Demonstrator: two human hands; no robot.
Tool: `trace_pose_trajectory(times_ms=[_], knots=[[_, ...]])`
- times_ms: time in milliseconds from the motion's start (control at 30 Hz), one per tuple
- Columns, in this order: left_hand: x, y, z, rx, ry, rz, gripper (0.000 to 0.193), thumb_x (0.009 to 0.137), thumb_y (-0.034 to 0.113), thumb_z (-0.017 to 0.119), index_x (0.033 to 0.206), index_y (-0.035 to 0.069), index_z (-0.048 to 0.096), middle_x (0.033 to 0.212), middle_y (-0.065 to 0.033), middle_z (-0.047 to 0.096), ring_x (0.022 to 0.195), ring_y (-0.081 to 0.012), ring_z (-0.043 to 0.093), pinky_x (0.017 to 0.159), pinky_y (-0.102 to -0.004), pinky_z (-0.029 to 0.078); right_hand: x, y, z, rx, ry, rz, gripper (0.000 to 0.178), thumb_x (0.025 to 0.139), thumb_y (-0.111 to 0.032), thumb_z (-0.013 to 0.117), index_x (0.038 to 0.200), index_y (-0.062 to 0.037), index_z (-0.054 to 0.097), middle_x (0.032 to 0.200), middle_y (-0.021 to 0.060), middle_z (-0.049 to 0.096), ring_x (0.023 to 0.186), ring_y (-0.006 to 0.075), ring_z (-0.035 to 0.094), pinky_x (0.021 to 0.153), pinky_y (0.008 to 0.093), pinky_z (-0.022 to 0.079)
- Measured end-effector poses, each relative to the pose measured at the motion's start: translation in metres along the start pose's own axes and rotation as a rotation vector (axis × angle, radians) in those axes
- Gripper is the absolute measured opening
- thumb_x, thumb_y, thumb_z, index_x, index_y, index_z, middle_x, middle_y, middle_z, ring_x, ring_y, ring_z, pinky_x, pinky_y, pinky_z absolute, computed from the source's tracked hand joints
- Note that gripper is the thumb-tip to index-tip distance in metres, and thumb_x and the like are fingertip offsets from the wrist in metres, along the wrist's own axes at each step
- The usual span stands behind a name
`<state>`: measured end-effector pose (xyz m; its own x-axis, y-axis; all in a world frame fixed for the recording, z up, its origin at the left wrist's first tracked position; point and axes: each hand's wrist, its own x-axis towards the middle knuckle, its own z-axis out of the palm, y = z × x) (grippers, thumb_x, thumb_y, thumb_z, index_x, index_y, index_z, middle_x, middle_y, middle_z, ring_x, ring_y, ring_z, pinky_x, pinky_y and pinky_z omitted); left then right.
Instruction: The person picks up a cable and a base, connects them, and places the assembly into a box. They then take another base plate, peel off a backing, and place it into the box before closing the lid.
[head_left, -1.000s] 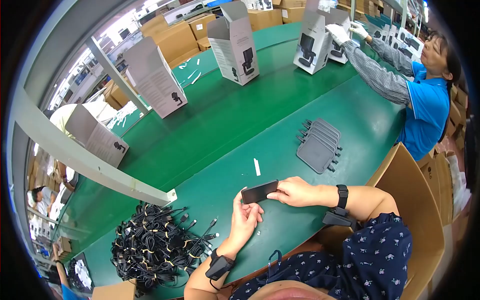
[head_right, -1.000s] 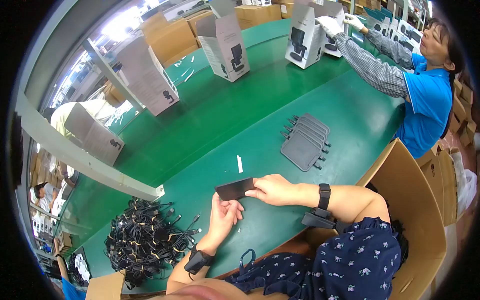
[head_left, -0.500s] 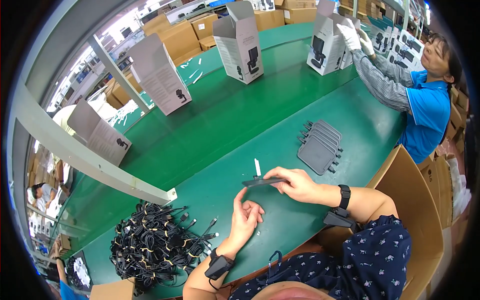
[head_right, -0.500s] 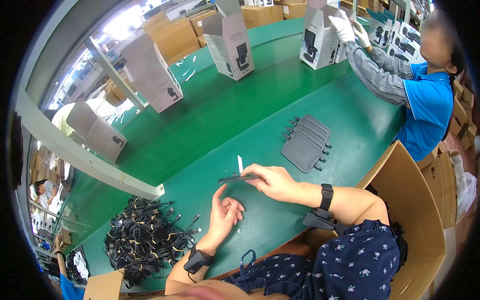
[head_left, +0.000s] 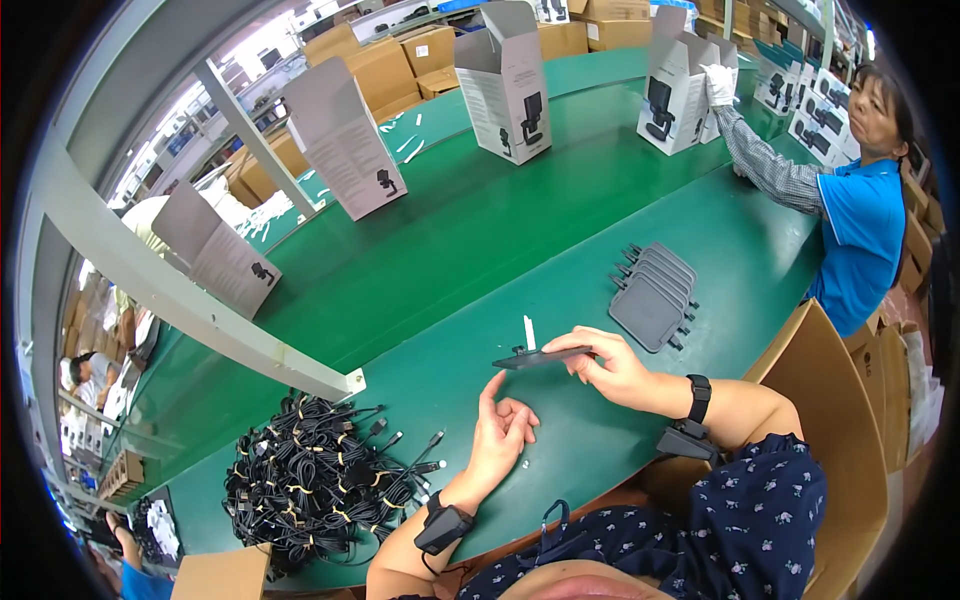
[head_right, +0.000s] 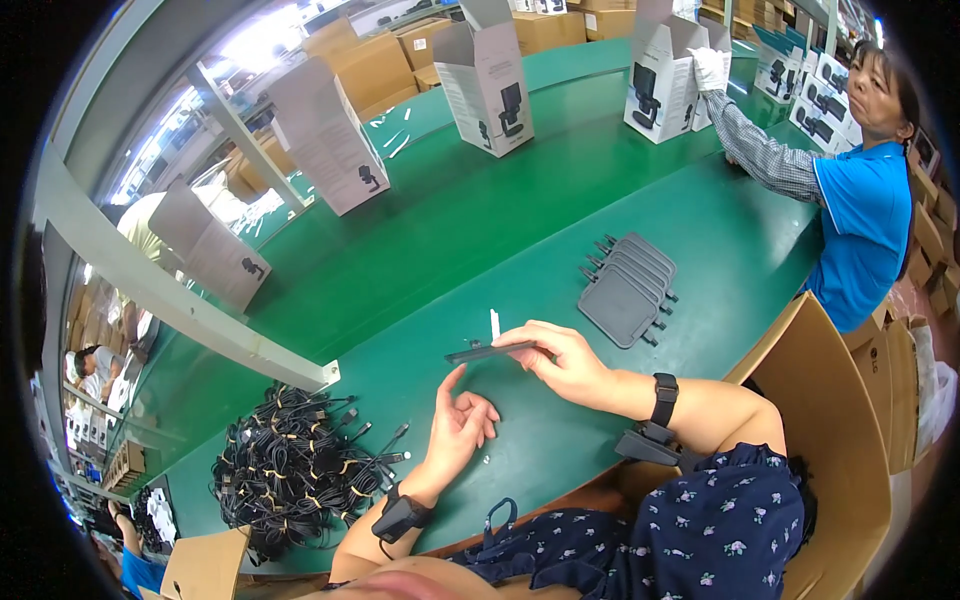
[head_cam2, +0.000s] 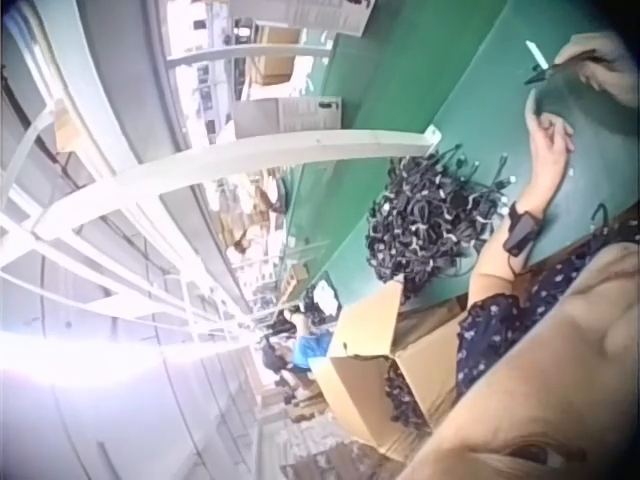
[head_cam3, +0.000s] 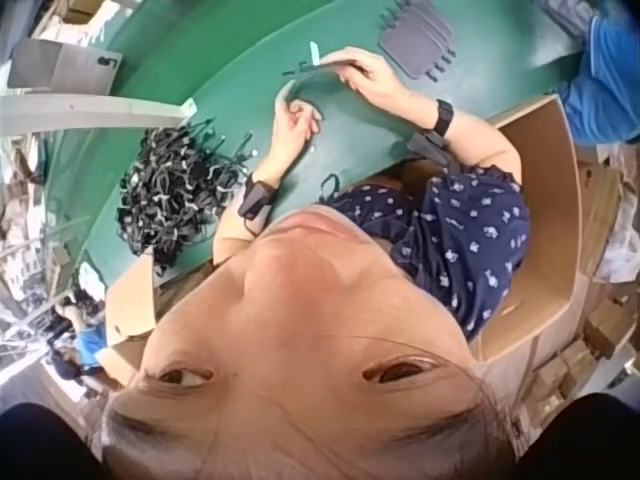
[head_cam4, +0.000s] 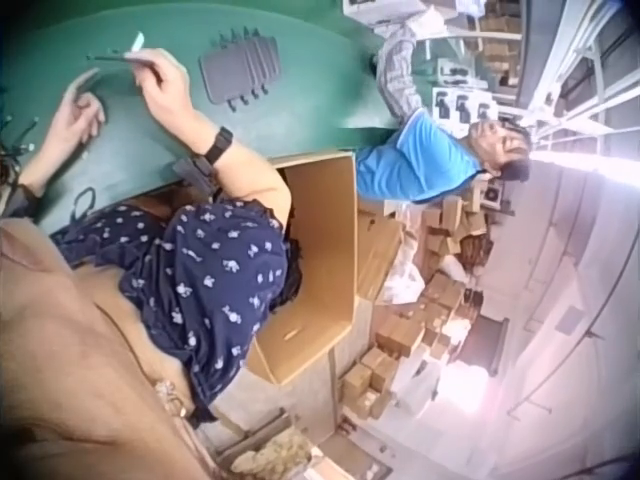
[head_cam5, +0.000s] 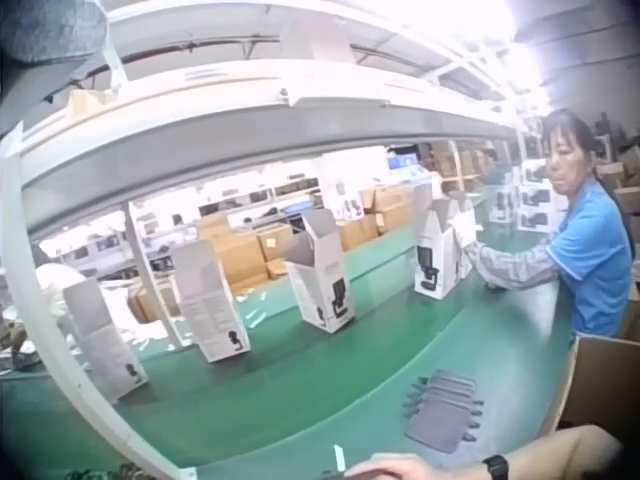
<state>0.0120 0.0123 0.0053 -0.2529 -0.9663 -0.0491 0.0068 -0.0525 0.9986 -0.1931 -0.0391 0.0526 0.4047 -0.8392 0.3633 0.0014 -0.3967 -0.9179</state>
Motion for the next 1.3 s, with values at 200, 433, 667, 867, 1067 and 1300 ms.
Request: trace_pose_trajectory(times_ms=[200,433,667,867,1067,1300], knots=[[0.001,-0.008,0.0,-0.046,-0.01,-0.003,0.057,0.09,0.0,0.044,0.136,0.005,0.011,0.08,-0.0084,0.054,0.059,-0.0095,0.052,0.054,-0.0202,0.043,-0.006,0.003,0.0,0.059,-0.065,-0.011,0.028,0.085,0.005,0.047,0.108,-0.0041,0.059,0.081,0.0036,0.053,0.067,0.01,0.05,0.061,0.0234,0.043],[0.002,-0.01,0.001,-0.042,0.013,0.035,0.054,0.091,0.002,0.045,0.135,0.009,0.014,0.081,-0.0103,0.054,0.058,-0.0107,0.053,0.046,-0.018,0.04,-0.002,0.007,0.002,-0.128,-0.078,-0.012,0.021,0.087,-0.006,0.053,0.107,-0.0059,0.06,0.081,0.0062,0.059,0.063,0.013,0.055,0.056,0.0249,0.045],[0.004,-0.016,-0.002,-0.036,-0.014,0.043,0.05,0.089,-0.001,0.044,0.133,0.009,0.021,0.08,-0.009,0.055,0.058,-0.0104,0.053,0.046,-0.0191,0.041,-0.004,0.004,0.011,-0.563,-0.326,0.201,0.021,0.081,-0.013,0.064,0.102,-0.0121,0.062,0.082,0.0085,0.065,0.069,0.0215,0.064,0.061,0.0292,0.05],[0.003,-0.019,-0.003,0.003,0.0,-0.001,0.05,0.089,0.001,0.043,0.133,0.013,0.022,0.076,-0.0063,0.055,0.057,-0.0108,0.052,0.05,-0.0223,0.043,-0.002,0.01,0.009,-0.356,-0.168,0.121,0.038,0.068,0.013,0.055,0.1,-0.0056,0.061,0.087,0.011,0.061,0.074,0.0244,0.062,0.065,0.0293,0.049],[0.002,-0.026,-0.004,-0.009,-0.018,0.046,0.057,0.088,0.001,0.044,0.137,0.012,0.017,0.077,-0.0071,0.055,0.058,-0.0116,0.052,0.055,-0.0246,0.046,-0.002,0.007,0.009,-0.256,-0.148,0.151,0.028,0.077,0.012,0.047,0.098,-0.0015,0.06,0.083,0.0059,0.055,0.069,0.0113,0.056,0.06,0.0234,0.045],[0.003,-0.022,-0.004,0.013,0.014,0.032,0.058,0.088,0.001,0.044,0.137,0.013,0.017,0.077,-0.0065,0.055,0.057,-0.0116,0.052,0.055,-0.0246,0.045,0.001,0.014,0.005,-0.126,-0.011,0.126,0.019,0.084,0.003,0.053,0.1,-0.0033,0.06,0.075,0.0012,0.055,0.058,0.0077,0.051,0.051,0.0196,0.041]])
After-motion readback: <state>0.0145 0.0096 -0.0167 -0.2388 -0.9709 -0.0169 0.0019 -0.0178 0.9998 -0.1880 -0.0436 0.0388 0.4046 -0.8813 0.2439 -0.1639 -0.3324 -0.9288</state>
